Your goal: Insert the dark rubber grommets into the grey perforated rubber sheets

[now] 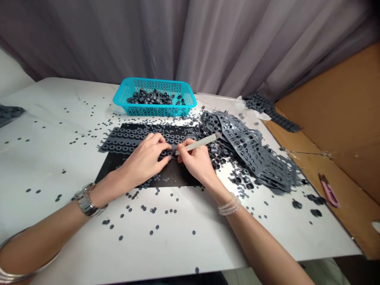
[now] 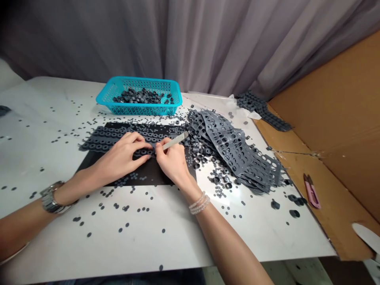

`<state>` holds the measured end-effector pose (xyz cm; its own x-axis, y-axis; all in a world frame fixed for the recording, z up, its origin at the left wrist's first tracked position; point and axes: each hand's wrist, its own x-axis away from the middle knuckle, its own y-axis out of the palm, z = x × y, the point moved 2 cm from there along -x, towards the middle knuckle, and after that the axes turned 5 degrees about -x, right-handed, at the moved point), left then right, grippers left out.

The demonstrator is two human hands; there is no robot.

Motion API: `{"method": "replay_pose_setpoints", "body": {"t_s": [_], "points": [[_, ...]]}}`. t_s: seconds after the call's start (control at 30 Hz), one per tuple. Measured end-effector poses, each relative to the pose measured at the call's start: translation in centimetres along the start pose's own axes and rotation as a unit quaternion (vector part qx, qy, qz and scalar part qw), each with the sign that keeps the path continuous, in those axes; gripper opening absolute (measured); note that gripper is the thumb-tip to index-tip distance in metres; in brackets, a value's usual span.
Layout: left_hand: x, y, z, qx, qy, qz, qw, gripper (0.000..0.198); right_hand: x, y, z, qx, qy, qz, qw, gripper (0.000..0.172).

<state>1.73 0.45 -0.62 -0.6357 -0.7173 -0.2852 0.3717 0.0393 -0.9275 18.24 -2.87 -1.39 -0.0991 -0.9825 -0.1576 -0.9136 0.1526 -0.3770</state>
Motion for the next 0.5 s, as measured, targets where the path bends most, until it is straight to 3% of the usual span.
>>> {"method": "replay_pose_setpoints", "body": {"t_s": [0.27,0.37,0.43,0.5], "points": [[-0.4,0.6,0.4,0.001,0.02,-0.002,1.0,0.019,-0.1,0.5,-0.8,0.068,-0.053,0.001,0.996,0.027],[-0.3,0.1,0.3,0.094,-0.042,0.024,0.994,0.015,-0.3,0.4,-1.0,0.087,-0.048,0.001,0.995,0.027],[-0.1,-0.8,-0.3,0.223,-0.137,0.074,0.962,0.008,-0.3,0.3,-1.0,0.081,-0.034,-0.004,0.996,0.027],[0.2,-1.5,-1.1,0.392,-0.234,0.128,0.88,0.005,-0.4,0.2,-0.8,0.069,-0.02,-0.008,0.997,0.027]]}}
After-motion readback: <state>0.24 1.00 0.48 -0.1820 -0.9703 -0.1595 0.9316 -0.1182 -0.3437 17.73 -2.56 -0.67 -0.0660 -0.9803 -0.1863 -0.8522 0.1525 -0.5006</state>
